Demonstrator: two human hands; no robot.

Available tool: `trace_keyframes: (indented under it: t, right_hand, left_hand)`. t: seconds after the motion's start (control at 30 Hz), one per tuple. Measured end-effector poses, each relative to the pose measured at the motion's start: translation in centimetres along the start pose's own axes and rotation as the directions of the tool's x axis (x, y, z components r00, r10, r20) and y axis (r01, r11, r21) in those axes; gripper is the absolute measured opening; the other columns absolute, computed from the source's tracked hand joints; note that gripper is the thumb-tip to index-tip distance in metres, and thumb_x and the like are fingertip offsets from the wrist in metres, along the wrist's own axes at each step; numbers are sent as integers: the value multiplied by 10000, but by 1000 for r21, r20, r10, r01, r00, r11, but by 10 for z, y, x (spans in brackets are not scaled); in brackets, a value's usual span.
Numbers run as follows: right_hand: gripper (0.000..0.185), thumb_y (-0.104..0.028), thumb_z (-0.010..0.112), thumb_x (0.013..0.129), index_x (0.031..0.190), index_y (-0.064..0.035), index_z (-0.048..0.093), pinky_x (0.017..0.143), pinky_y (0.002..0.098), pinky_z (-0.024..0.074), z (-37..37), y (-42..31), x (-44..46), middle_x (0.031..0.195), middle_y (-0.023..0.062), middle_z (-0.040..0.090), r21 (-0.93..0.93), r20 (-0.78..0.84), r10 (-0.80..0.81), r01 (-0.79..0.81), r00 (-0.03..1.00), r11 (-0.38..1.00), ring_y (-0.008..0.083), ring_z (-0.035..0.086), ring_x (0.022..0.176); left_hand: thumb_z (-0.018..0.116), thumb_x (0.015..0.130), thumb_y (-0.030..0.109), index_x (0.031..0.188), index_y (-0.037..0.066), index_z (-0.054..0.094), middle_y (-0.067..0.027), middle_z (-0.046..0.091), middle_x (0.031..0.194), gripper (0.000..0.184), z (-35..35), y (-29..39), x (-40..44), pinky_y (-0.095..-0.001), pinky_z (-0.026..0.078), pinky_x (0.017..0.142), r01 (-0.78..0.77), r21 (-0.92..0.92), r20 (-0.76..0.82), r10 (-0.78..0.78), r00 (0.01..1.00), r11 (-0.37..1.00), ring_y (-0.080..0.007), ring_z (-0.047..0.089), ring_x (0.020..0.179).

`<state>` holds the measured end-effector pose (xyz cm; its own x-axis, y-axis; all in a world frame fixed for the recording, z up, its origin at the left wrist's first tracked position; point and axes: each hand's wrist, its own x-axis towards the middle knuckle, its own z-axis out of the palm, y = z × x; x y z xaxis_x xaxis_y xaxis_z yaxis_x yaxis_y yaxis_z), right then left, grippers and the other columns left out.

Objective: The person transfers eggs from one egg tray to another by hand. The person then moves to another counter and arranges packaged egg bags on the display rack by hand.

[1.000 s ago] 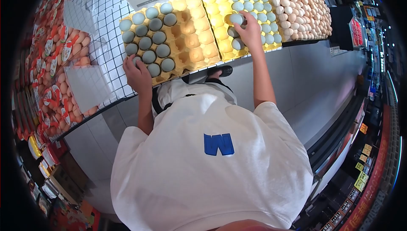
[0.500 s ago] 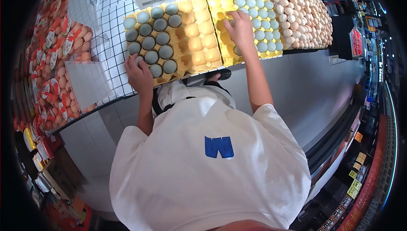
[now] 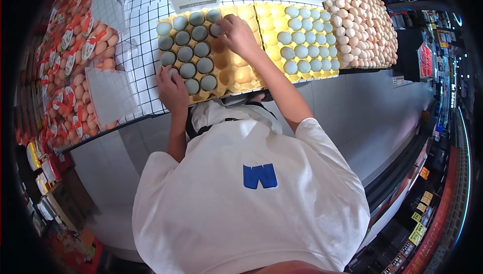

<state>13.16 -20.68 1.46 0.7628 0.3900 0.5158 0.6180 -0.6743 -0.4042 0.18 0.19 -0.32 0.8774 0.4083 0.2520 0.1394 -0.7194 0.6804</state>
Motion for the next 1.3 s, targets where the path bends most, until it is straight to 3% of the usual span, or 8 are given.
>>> trace_keyframes:
  t: [0.07, 0.13, 0.27, 0.4, 0.93, 1.03, 1.23, 1.3]
  right_hand:
    - [350, -63, 721, 726, 1055, -58, 603, 642, 335, 505, -9, -2, -3, 877, 71, 609, 50, -22, 95, -93, 995, 994, 227, 593, 714]
    - [369, -44, 735, 786, 1111, -31, 561, 643, 269, 508, -20, 0, -10, 937, 57, 632, 774, 225, 563, -497, 796, 393, 144, 616, 779]
    - [345, -6, 687, 842, 1148, -20, 528, 790, 263, 552, -57, 1, -23, 1030, 96, 637, 934, 277, 649, -357, 709, -8, 141, 632, 931]
    - [315, 5, 640, 874, 1163, -10, 516, 818, 300, 558, -76, 6, -39, 1081, 133, 621, 953, 297, 681, -245, 669, -175, 200, 629, 979]
    - [261, -130, 579, 935, 1166, -34, 504, 875, 387, 533, -87, 20, -87, 1139, 183, 605, 966, 250, 709, -117, 659, -232, 318, 628, 1007]
    - [311, -222, 584, 941, 1149, 2, 528, 821, 351, 539, -83, 11, -79, 1092, 194, 617, 885, 340, 627, -13, 701, -466, 284, 631, 937]
    - [335, -192, 573, 941, 1201, -1, 483, 824, 373, 551, -82, 20, -78, 1090, 198, 602, 806, 330, 528, 58, 783, -589, 302, 633, 961]
    - [335, -148, 581, 929, 1213, -7, 470, 835, 386, 557, -91, 28, -73, 1104, 199, 593, 910, 265, 621, 22, 738, -415, 324, 634, 982]
  left_hand:
    - [473, 944, 195, 1141, 51, 577, -179, 546, 1242, 265, 0, -2, -1, -443, 457, 905, 3, -4, 14, -2, 1000, 1000, -366, 533, 1151]
    - [483, 934, 181, 1137, 53, 575, -183, 547, 1229, 257, -1, -1, -1, -447, 466, 883, -7, 4, -1, 7, 1000, 1000, -372, 544, 1121]
    - [473, 944, 194, 1145, 49, 577, -186, 546, 1235, 269, -1, 1, -2, -447, 454, 907, 7, -18, 4, -7, 1000, 1000, -371, 535, 1142]
    - [471, 945, 196, 1151, 47, 576, -190, 546, 1231, 274, -1, 0, -2, -446, 452, 910, -8, -31, 6, 8, 1000, 1000, -371, 536, 1139]
    - [481, 935, 186, 1145, 49, 570, -211, 533, 1242, 266, -1, -2, -2, -459, 470, 875, -42, -5, 11, 42, 999, 999, -396, 540, 1125]
    - [479, 937, 195, 1147, 50, 569, -208, 530, 1248, 271, 1, -4, -1, -459, 469, 878, -26, -11, 17, 26, 1000, 1000, -395, 539, 1127]
    - [478, 937, 206, 1149, 59, 567, -201, 528, 1251, 273, 1, -6, -1, -461, 468, 878, -4, -4, 24, 4, 1000, 1000, -392, 539, 1126]
    - [479, 936, 203, 1149, 61, 567, -200, 529, 1249, 270, 1, -5, -1, -462, 468, 875, -6, -6, 26, 6, 1000, 1000, -392, 540, 1124]
